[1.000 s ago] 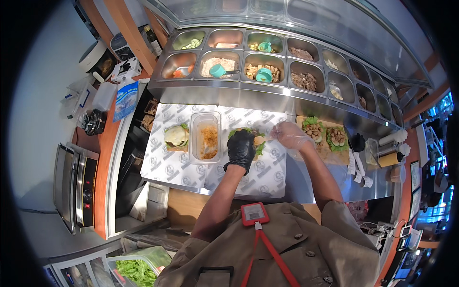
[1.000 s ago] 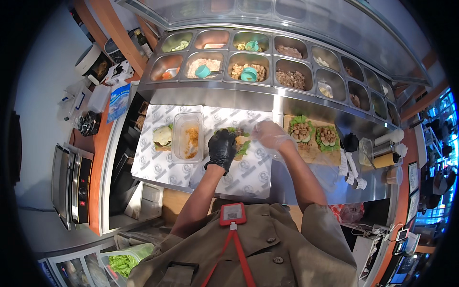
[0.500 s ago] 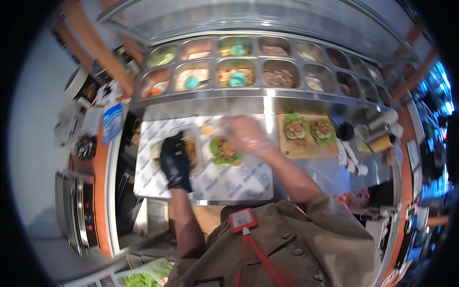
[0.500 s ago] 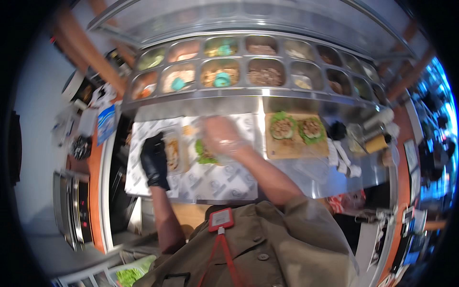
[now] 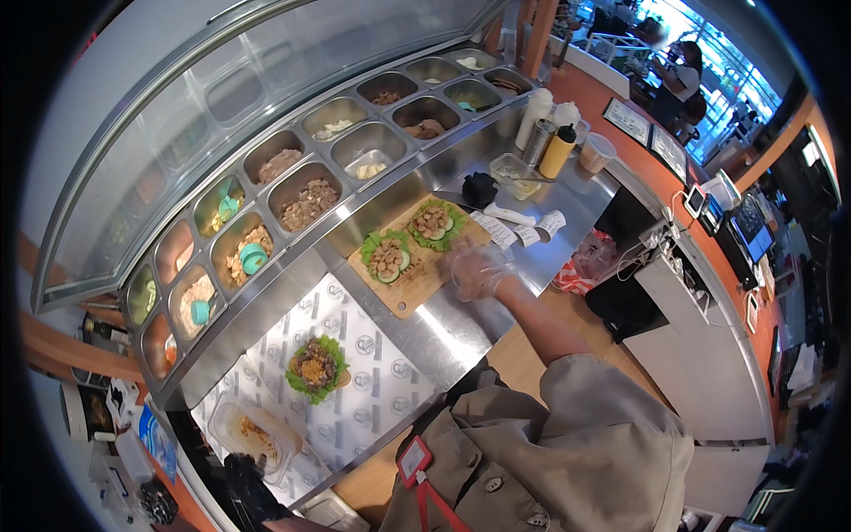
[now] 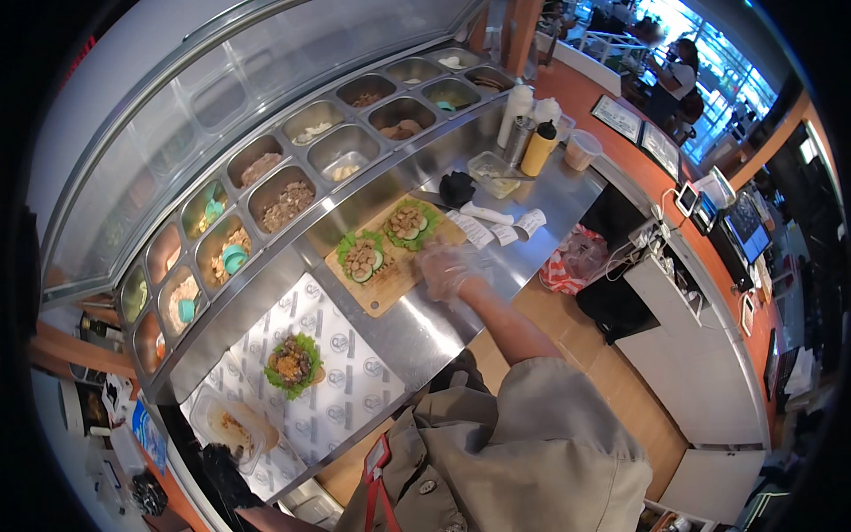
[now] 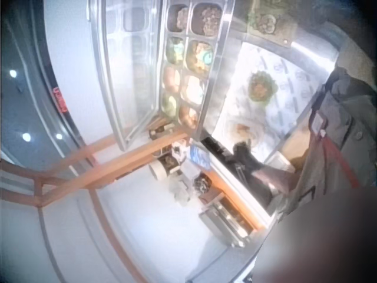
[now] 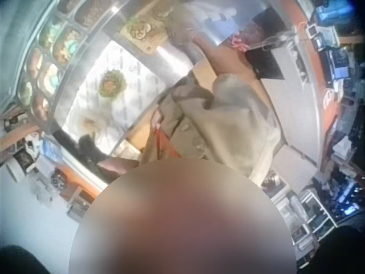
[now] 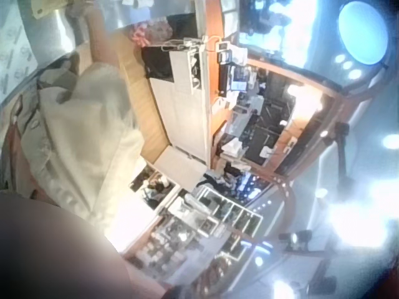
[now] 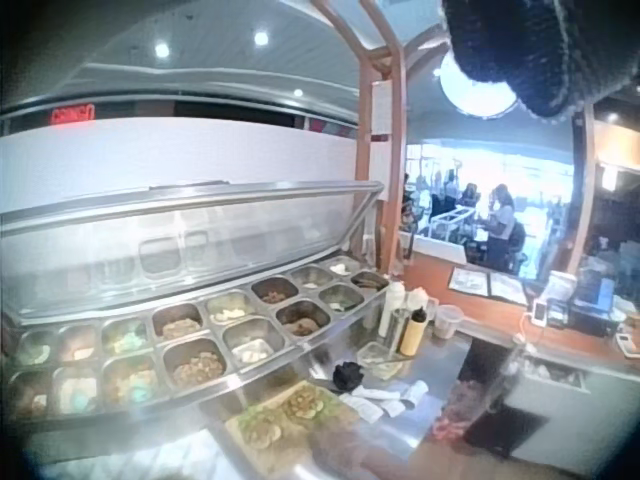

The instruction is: The person assembles sandwiches at a food counter. They retrieve ingredients from a refrigerator, place lettuce and other fillings onto bread, add sauces, and place crackers beside the sandwiches. The person then wraps the sandwiches in paper and marks them with a marker.

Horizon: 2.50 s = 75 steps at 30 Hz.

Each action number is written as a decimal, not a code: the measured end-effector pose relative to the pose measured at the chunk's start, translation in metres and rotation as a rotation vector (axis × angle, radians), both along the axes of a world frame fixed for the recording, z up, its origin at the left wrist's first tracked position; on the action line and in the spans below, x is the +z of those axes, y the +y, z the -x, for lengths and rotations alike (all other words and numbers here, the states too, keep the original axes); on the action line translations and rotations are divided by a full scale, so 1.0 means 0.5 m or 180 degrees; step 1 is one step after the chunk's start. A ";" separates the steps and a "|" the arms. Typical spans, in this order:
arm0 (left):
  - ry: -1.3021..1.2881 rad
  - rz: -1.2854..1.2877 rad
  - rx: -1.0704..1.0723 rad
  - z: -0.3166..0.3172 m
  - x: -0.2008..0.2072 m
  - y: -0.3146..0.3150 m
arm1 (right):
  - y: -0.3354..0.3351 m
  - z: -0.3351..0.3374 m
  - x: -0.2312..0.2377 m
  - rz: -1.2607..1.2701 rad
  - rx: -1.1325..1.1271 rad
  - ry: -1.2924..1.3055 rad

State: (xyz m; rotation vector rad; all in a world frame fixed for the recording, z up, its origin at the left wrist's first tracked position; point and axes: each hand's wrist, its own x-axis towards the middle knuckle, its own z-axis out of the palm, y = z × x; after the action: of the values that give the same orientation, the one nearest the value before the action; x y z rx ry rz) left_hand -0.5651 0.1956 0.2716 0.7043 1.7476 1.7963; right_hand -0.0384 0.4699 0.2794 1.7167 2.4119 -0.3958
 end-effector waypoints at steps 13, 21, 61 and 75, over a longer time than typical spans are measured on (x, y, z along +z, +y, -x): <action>-0.0510 0.0214 -0.2030 -0.580 0.112 0.247 | -0.053 -0.251 0.015 -0.0337 0.0022 0.0881; -0.1790 -0.0036 -0.3612 -1.277 0.001 0.484 | -0.076 -0.724 0.211 -0.0918 -0.1345 0.2394; -0.0322 -0.0254 -0.0721 -0.638 0.023 0.170 | -0.150 -0.217 -0.039 0.0096 0.1835 0.2610; 0.2991 0.1205 0.2011 0.518 0.599 -0.677 | -0.352 1.218 0.278 0.0820 0.3970 0.2583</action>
State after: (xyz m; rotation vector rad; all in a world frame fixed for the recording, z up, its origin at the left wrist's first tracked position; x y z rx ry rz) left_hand -0.8243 -0.1427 0.5712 0.9908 3.1149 1.4620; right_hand -0.6472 0.2938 0.4186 -0.3223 3.0989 -1.1999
